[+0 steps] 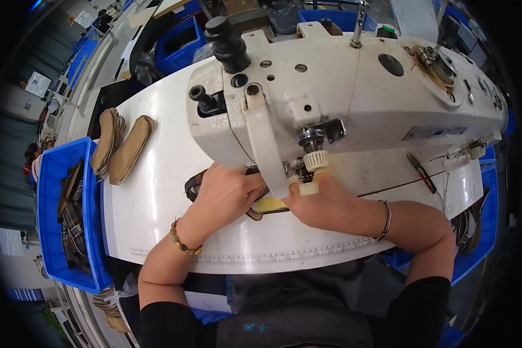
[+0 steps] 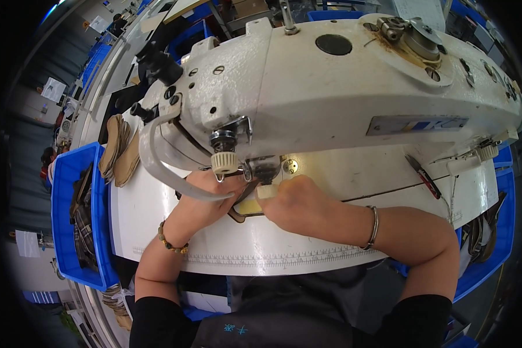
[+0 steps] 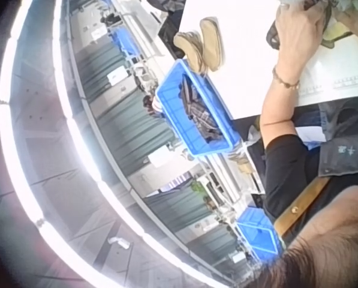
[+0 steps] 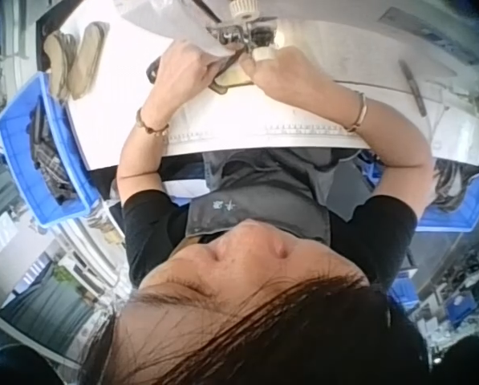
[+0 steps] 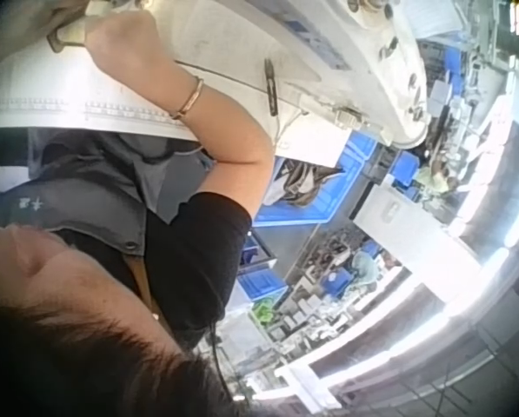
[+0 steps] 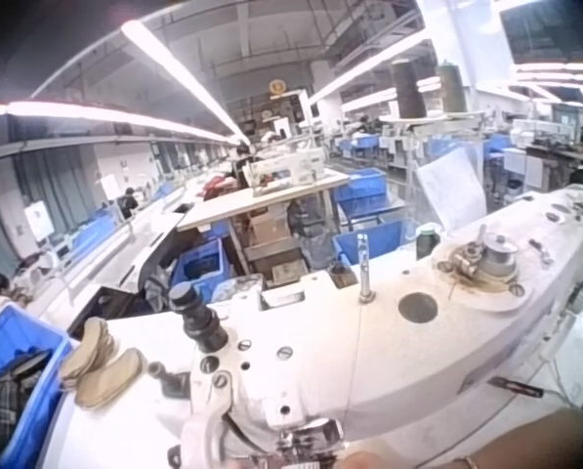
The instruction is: Operating an industrial sewing machine to stitch together footwear components.
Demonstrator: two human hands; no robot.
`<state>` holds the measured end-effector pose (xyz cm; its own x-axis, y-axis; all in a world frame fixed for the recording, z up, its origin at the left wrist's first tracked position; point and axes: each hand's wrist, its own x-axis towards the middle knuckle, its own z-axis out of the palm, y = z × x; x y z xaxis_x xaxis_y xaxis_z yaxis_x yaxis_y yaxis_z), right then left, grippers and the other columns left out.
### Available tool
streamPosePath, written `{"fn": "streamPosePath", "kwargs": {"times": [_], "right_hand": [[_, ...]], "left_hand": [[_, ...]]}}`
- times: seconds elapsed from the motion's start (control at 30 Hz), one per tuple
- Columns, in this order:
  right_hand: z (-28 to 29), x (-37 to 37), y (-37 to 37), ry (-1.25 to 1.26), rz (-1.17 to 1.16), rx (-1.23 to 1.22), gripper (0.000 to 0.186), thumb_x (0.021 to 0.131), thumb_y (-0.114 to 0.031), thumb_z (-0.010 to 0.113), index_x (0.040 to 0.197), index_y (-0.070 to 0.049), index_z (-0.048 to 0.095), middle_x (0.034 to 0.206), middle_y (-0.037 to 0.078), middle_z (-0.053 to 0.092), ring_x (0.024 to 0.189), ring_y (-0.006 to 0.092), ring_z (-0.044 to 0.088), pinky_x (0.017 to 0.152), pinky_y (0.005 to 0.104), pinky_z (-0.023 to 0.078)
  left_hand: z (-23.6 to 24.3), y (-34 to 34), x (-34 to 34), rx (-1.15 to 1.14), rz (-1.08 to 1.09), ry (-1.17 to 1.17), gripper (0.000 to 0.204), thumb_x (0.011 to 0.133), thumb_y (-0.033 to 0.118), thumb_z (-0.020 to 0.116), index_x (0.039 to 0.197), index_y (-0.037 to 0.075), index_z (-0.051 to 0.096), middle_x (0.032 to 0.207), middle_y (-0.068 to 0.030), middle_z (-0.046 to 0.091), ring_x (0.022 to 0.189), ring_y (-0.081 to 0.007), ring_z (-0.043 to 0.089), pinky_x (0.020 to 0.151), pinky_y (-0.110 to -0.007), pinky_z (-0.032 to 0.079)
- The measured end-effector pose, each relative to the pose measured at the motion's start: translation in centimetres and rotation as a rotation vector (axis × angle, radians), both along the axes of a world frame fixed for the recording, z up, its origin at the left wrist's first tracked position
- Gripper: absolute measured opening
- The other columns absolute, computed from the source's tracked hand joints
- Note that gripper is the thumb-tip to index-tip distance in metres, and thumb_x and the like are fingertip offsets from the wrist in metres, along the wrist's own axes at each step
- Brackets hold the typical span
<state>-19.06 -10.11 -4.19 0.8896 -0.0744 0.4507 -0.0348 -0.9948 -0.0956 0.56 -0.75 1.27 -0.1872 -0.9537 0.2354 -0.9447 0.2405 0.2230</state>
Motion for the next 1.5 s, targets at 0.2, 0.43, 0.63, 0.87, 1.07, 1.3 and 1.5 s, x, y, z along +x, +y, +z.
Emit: {"fn": "streamPosePath", "kwargs": {"times": [0.2, 0.43, 0.63, 0.87, 1.07, 1.3, 1.5], "right_hand": [[-1.3, -0.1, -0.7, 0.048, -0.003, 0.039, 0.008, 0.067, -0.011, 0.063, 0.063, -0.004, 0.061, 0.056, 0.012, 0.057, 0.053, 0.0267, 0.062, 0.048, 0.0389, 0.049], [-0.4, -0.3, -0.6, -0.013, 0.029, 0.132, 0.011, 0.067, -0.010, 0.064, 0.060, -0.004, 0.059, 0.060, 0.014, 0.057, 0.055, 0.0274, 0.062, 0.049, 0.0394, 0.048], [-0.8, -0.3, 0.0, -0.073, -0.050, 0.304, 0.013, 0.068, -0.011, 0.064, 0.059, -0.004, 0.058, 0.060, 0.013, 0.056, 0.054, 0.0274, 0.061, 0.049, 0.0397, 0.048], [0.3, -0.4, 0.2, -0.106, -0.076, 0.294, 0.012, 0.069, -0.012, 0.064, 0.059, -0.006, 0.062, 0.060, 0.012, 0.059, 0.057, 0.0259, 0.063, 0.050, 0.0382, 0.049], [0.9, -0.6, -0.6, 0.008, -0.002, 0.112, 0.012, 0.069, -0.012, 0.064, 0.059, -0.006, 0.062, 0.061, 0.011, 0.059, 0.057, 0.0253, 0.063, 0.050, 0.0378, 0.049], [0.6, -0.4, -0.5, -0.042, -0.036, 0.162, 0.012, 0.069, -0.012, 0.064, 0.058, -0.006, 0.061, 0.061, 0.012, 0.058, 0.057, 0.0254, 0.063, 0.050, 0.0374, 0.049], [0.5, -0.8, -1.0, 0.064, -0.015, 0.121, 0.027, 0.086, -0.011, 0.060, 0.112, -0.003, 0.063, 0.067, 0.011, 0.060, 0.056, 0.0294, 0.062, 0.049, 0.0421, 0.047]], "left_hand": [[-0.1, -0.5, -0.2, -0.041, 0.002, 0.015, 0.018, 0.072, 0.009, 0.073, 0.088, 0.013, 0.077, 0.069, -0.0091, 0.059, 0.071, -0.0309, 0.061, 0.063, -0.041, 0.049], [-0.1, -0.6, 0.3, -0.062, -0.027, 0.011, 0.007, 0.078, 0.013, 0.074, 0.082, 0.010, 0.070, 0.076, -0.0097, 0.068, 0.058, -0.0299, 0.065, 0.052, -0.038, 0.052], [0.3, -0.4, 0.3, -0.047, -0.062, 0.049, 0.011, 0.078, 0.011, 0.074, 0.088, 0.009, 0.071, 0.081, -0.0107, 0.068, 0.066, -0.0313, 0.066, 0.058, -0.040, 0.052], [0.6, -0.3, 0.3, 0.087, 0.008, 0.035, 0.031, 0.081, 0.010, 0.063, 0.108, 0.018, 0.075, 0.092, -0.0100, 0.070, 0.079, -0.0323, 0.066, 0.064, -0.041, 0.052], [0.4, -0.4, -0.1, 0.021, 0.030, 0.029, 0.010, 0.080, 0.008, 0.071, 0.089, 0.009, 0.073, 0.077, -0.0100, 0.068, 0.064, -0.0314, 0.064, 0.056, -0.040, 0.049], [0.5, -0.1, -0.3, 0.006, 0.049, 0.036, 0.009, 0.080, 0.010, 0.072, 0.089, 0.009, 0.073, 0.078, -0.0108, 0.069, 0.065, -0.0319, 0.065, 0.057, -0.039, 0.050], [0.9, -0.1, -1.1, 0.075, 0.084, 0.033, 0.011, 0.081, 0.014, 0.071, 0.091, 0.010, 0.074, 0.082, -0.0091, 0.069, 0.067, -0.0293, 0.065, 0.057, -0.039, 0.050]]}}
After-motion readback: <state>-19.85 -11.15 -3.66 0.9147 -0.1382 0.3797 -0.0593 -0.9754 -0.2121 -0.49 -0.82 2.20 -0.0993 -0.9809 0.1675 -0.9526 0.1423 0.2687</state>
